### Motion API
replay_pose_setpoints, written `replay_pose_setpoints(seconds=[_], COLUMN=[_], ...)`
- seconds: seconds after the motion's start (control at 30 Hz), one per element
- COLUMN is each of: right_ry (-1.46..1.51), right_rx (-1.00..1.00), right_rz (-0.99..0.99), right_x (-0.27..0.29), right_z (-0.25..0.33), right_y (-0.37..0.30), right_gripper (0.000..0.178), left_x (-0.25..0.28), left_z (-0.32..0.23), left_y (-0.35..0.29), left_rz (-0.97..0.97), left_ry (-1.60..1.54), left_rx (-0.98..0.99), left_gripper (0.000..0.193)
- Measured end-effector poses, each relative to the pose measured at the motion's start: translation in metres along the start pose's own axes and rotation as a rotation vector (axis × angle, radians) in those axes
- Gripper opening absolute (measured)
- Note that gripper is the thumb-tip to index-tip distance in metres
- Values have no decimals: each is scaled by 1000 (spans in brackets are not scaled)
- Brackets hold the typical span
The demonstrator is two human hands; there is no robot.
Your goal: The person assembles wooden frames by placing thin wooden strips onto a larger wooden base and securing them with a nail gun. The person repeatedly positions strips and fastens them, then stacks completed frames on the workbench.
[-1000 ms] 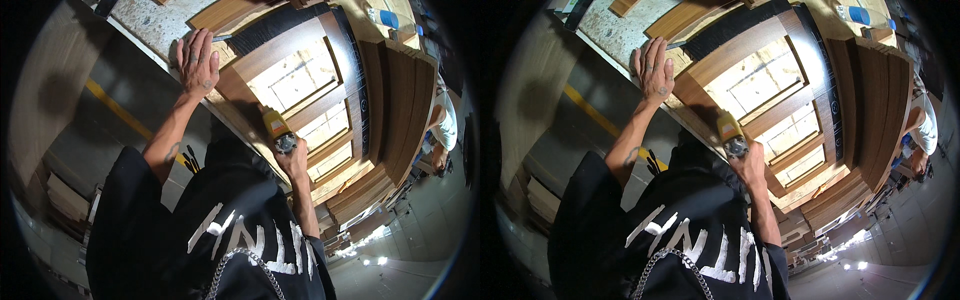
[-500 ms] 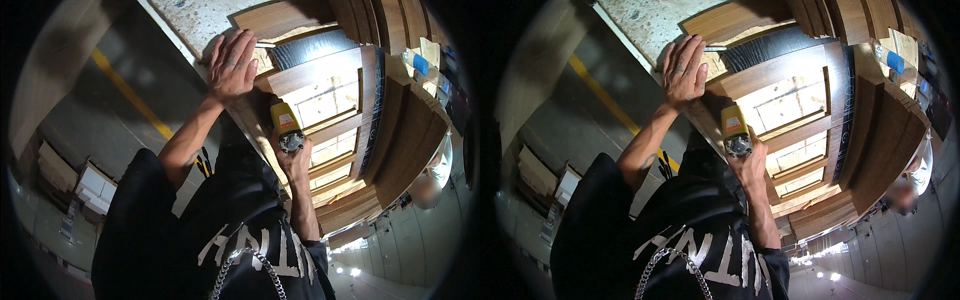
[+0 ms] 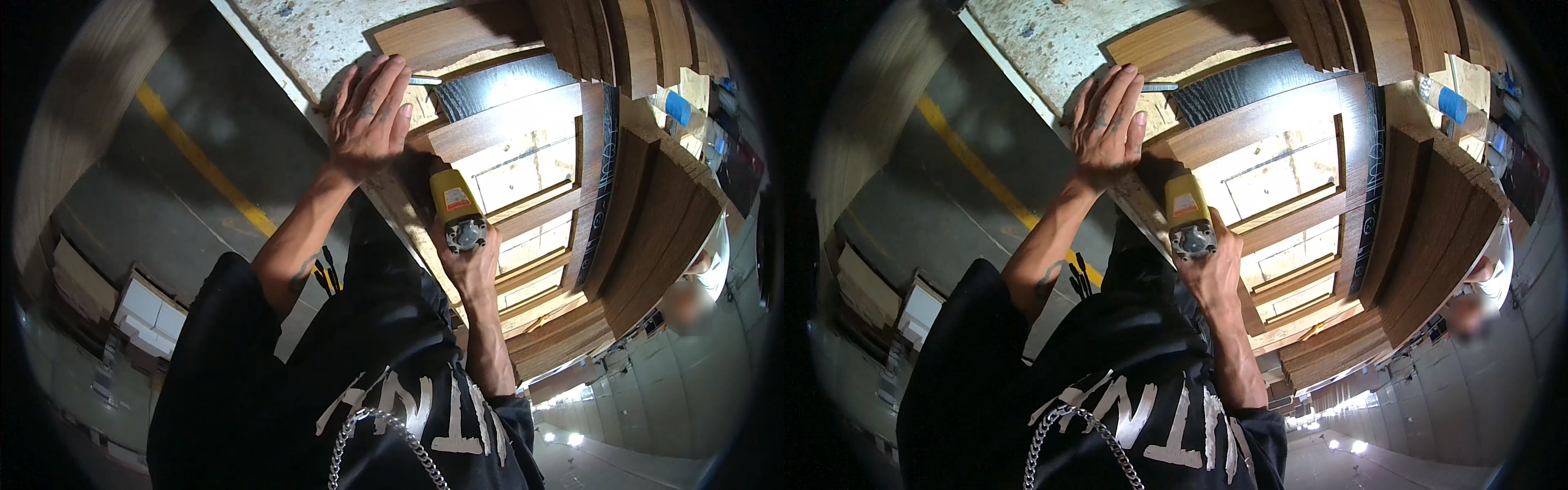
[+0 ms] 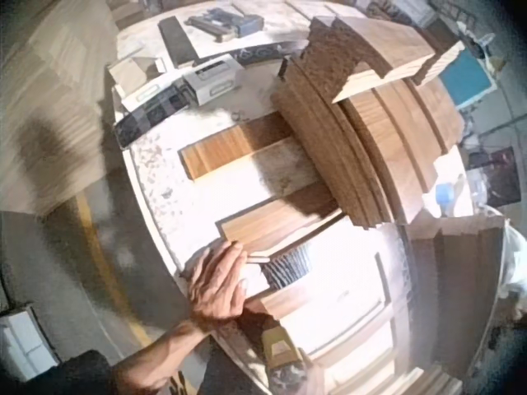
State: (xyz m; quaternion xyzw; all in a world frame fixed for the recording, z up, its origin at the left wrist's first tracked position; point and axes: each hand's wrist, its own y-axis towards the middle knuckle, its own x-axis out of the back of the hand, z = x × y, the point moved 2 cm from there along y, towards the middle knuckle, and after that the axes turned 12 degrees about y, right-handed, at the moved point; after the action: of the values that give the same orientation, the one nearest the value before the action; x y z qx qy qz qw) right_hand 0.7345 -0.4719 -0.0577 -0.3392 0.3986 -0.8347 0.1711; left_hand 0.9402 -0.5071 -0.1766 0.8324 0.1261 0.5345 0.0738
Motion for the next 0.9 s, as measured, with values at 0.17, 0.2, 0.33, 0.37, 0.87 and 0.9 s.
replay_pose_setpoints(seconds=[0.17,0.2,0.33,0.37,0.87,0.9], right_ry=[41,-10,-195,-236,-314,-334], right_rx=[100,116,161,167,110,80], right_rz=[23,-5,-112,-136,-106,-171], right_x=[-2,-2,-5,-5,151,162], right_z=[17,18,23,25,1,6], right_y=[12,12,5,3,-7,0], right_gripper=[64,64,66,66,37,37], left_x=[0,0,0,0,4,6], left_z=[-2,-2,-2,-1,-3,-4], left_y=[1,1,2,1,4,4], left_rz=[-55,-57,-60,-57,97,104], left_ry=[-29,-19,-2,0,114,142], left_rx=[10,12,5,8,-28,-32], left_gripper=[40,40,40,40,44,44])
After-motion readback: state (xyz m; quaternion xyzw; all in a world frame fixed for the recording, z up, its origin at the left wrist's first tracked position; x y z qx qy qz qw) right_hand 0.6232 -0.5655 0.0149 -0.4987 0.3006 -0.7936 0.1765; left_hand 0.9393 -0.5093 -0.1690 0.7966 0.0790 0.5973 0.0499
